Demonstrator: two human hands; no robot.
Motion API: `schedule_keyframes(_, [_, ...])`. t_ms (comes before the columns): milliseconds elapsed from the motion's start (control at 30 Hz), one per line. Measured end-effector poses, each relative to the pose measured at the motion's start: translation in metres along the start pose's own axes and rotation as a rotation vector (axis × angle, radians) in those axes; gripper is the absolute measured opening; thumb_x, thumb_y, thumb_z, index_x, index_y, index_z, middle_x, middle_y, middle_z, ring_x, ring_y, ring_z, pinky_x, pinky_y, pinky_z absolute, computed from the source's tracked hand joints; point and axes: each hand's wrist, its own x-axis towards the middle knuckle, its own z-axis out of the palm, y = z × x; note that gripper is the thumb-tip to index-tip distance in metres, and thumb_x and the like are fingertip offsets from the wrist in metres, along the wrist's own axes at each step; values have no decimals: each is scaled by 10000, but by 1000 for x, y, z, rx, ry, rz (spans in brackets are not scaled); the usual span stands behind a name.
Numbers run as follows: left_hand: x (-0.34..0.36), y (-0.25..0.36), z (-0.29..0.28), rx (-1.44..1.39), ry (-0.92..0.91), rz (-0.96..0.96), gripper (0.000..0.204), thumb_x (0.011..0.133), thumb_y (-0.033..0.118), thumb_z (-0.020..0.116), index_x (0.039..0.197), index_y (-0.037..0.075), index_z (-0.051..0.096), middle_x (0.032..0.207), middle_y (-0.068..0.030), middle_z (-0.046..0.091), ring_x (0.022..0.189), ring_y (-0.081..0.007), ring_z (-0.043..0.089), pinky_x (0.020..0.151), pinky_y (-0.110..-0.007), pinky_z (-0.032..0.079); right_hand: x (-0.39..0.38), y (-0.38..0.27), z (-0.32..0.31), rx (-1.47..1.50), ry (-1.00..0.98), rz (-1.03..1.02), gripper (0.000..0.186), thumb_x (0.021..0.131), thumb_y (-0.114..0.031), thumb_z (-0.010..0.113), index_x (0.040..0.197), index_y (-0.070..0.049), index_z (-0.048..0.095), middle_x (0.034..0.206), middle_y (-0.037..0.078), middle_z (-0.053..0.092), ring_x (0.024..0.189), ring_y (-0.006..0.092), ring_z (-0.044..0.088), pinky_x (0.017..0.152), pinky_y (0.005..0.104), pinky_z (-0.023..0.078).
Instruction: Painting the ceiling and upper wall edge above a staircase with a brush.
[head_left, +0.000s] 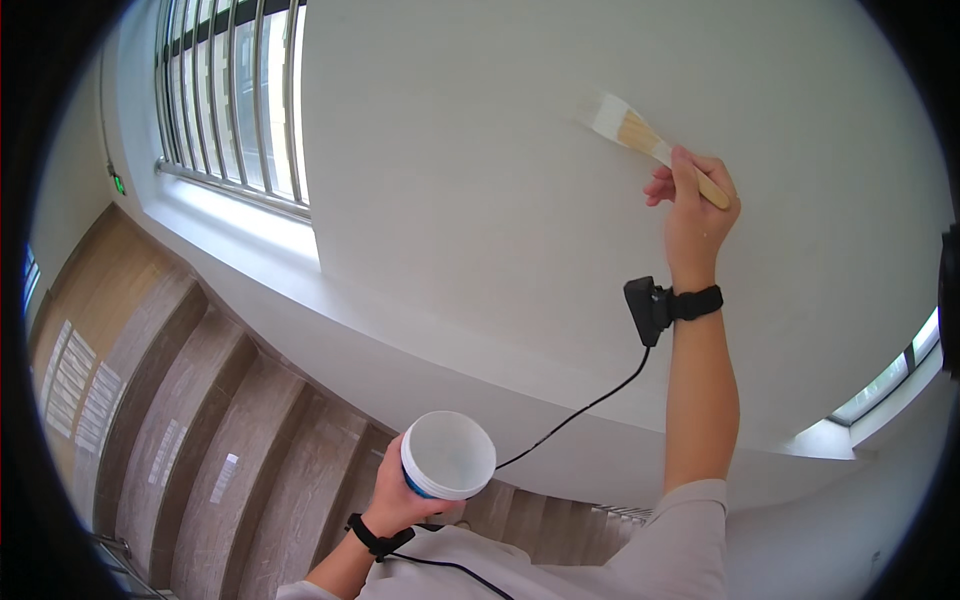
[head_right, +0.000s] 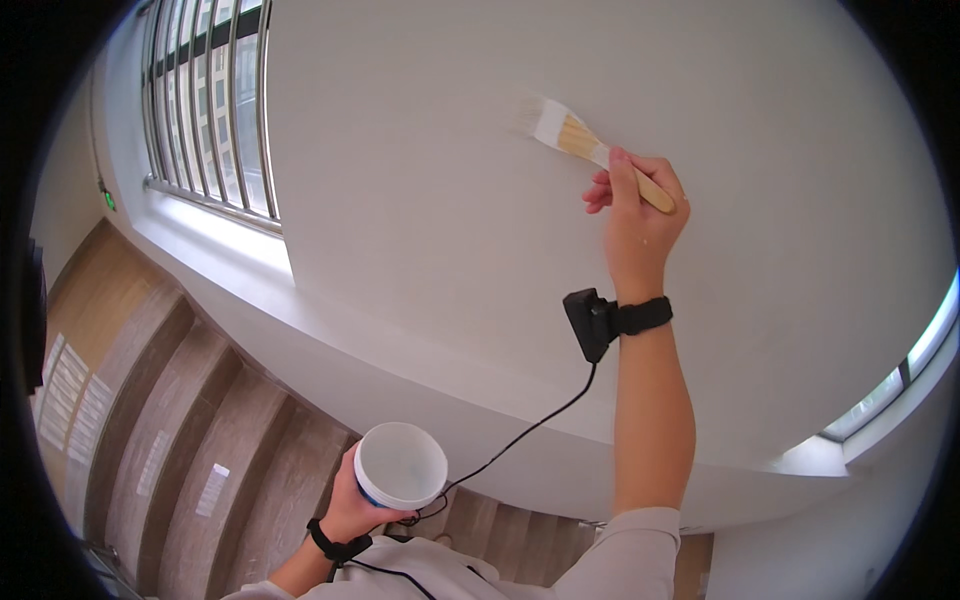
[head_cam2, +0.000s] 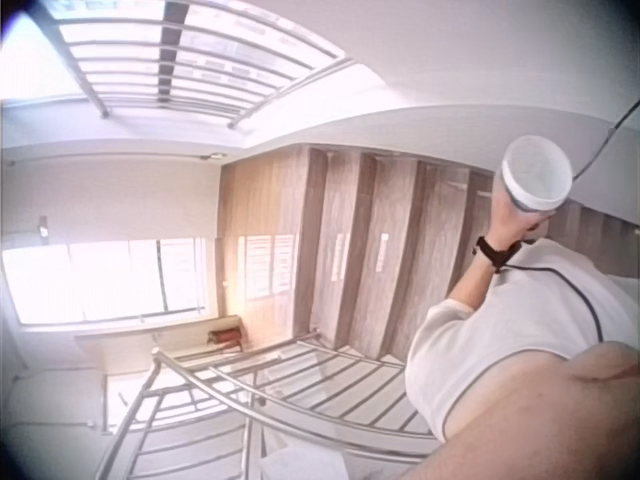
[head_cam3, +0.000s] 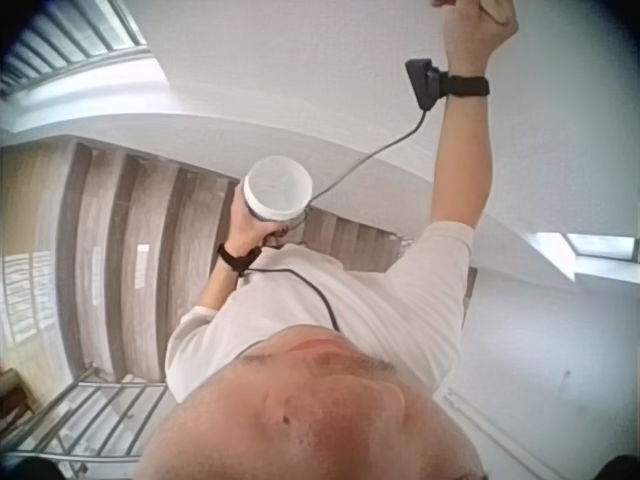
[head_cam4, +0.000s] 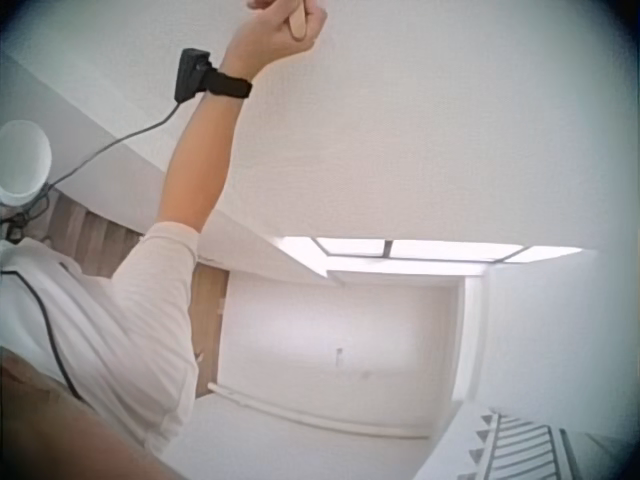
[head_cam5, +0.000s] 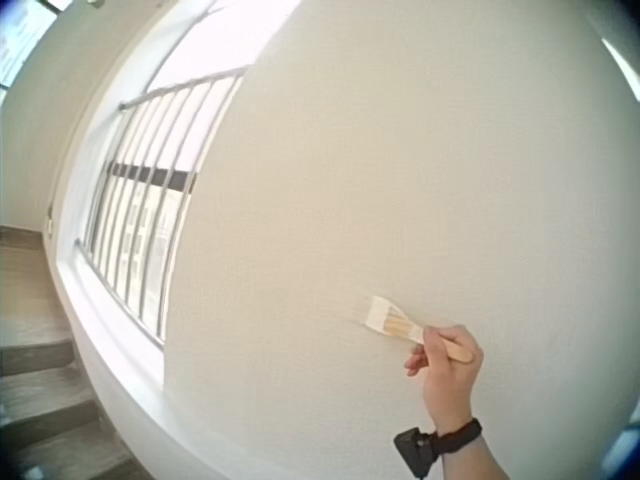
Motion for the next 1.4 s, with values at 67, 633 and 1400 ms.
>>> schedule_keyframes(67, [3, -1, -10, -5, 10, -14, 1119, 570, 316, 1048, 1459, 17, 437, 1391, -148, 602, 1301, -289, 597, 1105, -431, 476, 0, -2, -1, -35, 15, -2, 182, 1016, -118, 688, 914, 29, 650, 762, 111, 689, 608, 165, 673, 537, 294, 543])
schedule_keyframes(633, [20, -13, -36, 7, -118, 22, 1206, 541, 278, 1067, 1498, 7, 385, 1424, -147, 579, 1328, -272, 583, 1127, -427, 469, -33, -34, 9, -1249, 103, -861, 137, 891, -39, 739, 931, -43, 608, 845, 93, 615, 619, 260, 601, 522, 324, 519])
schedule_keyframes(1400, [6, -19, -6, -70, -112, 0, 1138, 564, 222, 1041, 1470, 10, 387, 1398, -144, 581, 1299, -270, 598, 1105, -437, 486, -36, -4, -30, -1418, -371, -1038, 114, 796, 20, 699, 851, -43, 621, 814, 113, 625, 641, 179, 579, 508, 290, 494])
